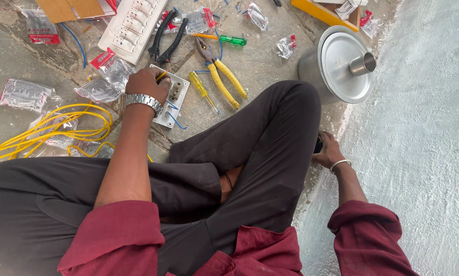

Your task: The person sits on the floor and wires a white multi-gang electrical socket box. They strip yellow and blue wires with pliers, insert them into terminal screws, and tighten the connections with a screwdriver. The person handles the socket box, wires, pliers, and screwdriver throughout the clip.

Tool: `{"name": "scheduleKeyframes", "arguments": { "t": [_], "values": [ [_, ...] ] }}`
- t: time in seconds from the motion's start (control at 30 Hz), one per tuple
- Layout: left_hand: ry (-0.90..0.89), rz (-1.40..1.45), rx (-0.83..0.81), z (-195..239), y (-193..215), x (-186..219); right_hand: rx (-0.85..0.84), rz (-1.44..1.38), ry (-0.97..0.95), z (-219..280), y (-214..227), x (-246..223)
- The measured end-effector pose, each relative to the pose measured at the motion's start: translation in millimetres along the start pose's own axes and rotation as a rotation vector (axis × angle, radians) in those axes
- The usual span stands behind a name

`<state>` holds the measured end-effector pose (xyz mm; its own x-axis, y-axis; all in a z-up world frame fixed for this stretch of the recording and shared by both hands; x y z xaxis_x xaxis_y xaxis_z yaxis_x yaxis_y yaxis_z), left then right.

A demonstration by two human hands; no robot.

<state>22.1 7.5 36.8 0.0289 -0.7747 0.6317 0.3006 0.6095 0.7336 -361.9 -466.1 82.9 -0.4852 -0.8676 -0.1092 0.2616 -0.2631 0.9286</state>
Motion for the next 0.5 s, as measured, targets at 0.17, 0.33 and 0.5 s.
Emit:
{"name": "scheduleKeyframes", "arguments": {
  "t": [0.17,0.33,0.5],
  "values": [
    [0.014,0.024,-0.031,1,0,0,-0.013,-0.013,-0.014,3,-2,-2],
    [-0.014,0.043,-0.018,1,1,1,-0.026,-0.003,-0.016,3,2,-8],
    [0.000,0.064,-0.040,2,1,0,-0.061,-0.059,-0.023,9,8,-14]
  ]
}}
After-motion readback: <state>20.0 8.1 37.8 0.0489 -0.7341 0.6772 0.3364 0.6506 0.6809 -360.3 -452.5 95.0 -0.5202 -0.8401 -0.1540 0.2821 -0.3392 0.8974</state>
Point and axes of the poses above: each hand's wrist, its own z-axis away from the middle knuckle, its own y-axis out of the back of the hand, x = y × z, the point moved 3 cm from there along -z, towards the middle knuckle, and after that the axes turned 12 degrees about y, right-handed, at the moved point
